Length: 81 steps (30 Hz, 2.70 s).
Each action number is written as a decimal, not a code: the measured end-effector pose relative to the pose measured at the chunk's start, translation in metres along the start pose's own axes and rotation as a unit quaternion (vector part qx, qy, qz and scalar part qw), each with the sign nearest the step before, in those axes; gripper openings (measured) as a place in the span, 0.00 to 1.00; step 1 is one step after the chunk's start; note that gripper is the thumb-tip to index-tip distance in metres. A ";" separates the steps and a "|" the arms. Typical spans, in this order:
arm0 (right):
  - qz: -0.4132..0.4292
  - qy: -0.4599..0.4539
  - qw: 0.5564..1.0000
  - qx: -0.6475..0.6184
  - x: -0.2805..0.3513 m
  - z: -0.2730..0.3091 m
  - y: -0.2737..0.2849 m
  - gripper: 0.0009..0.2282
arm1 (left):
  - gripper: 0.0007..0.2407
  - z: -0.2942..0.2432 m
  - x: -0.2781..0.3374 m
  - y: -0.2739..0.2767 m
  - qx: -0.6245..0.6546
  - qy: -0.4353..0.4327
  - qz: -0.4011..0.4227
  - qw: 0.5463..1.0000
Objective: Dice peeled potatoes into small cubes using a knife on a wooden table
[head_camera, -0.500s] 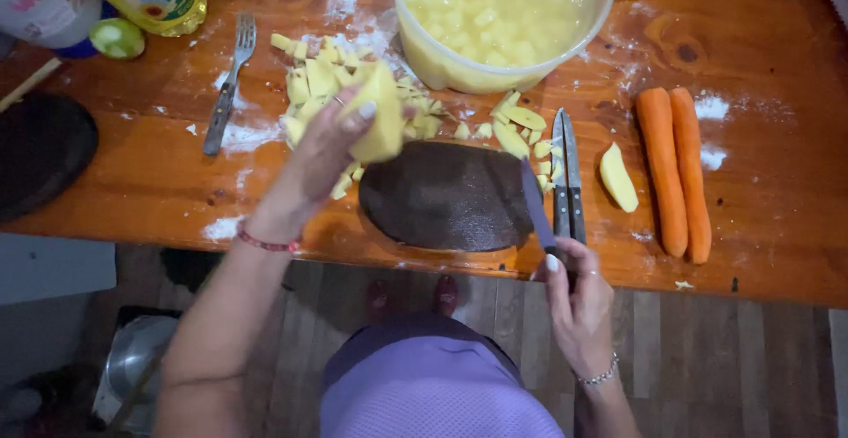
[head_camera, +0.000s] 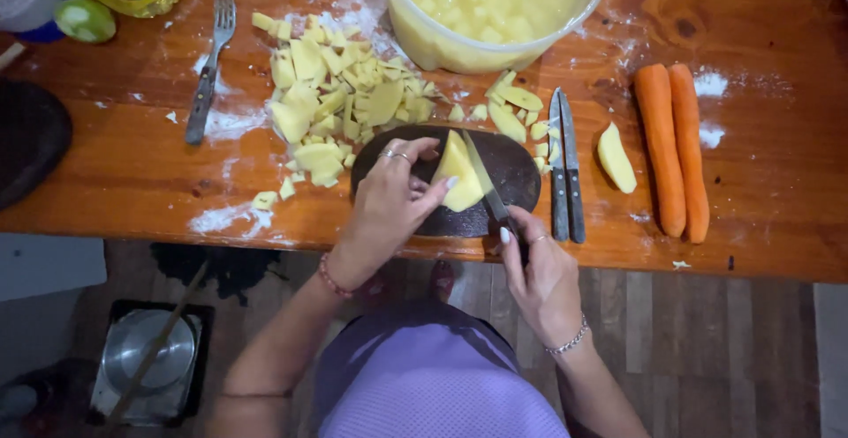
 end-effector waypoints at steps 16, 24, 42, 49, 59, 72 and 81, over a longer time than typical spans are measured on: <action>0.014 -0.068 0.996 0.055 0.005 -0.007 0.008 0.12 | 0.24 -0.050 0.007 0.002 -0.449 -0.252 -0.009 0.857; 0.002 -0.074 0.997 0.039 0.010 -0.003 0.008 0.12 | 0.22 -0.065 0.029 0.013 -0.395 -0.189 -0.025 0.899; 0.026 -0.058 0.990 0.128 -0.004 -0.007 -0.006 0.12 | 0.08 -0.061 0.030 -0.008 -0.279 -0.298 -0.084 0.909; 0.077 -0.086 0.967 0.228 -0.001 -0.016 -0.012 0.12 | 0.10 -0.053 0.032 -0.020 -0.307 -0.306 -0.060 0.899; 0.065 -0.026 0.925 0.374 0.012 0.009 -0.006 0.10 | 0.10 -0.057 0.039 -0.016 -0.322 -0.309 -0.070 0.892; 0.112 0.064 0.868 0.479 0.012 0.013 -0.022 0.07 | 0.11 -0.052 0.039 -0.018 -0.331 -0.319 -0.106 0.882; 0.196 0.068 0.883 0.422 -0.024 -0.007 -0.029 0.09 | 0.10 -0.049 0.037 -0.011 -0.294 -0.321 -0.112 0.893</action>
Point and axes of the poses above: each hand's wrist, its own x-axis away from the middle knuckle, its own y-axis out of the back of the hand, z = x × y, the point moved 8 cm from there along -x, towards the middle knuckle, and after that the axes turned 8 degrees about z, right-handed, at the moved point
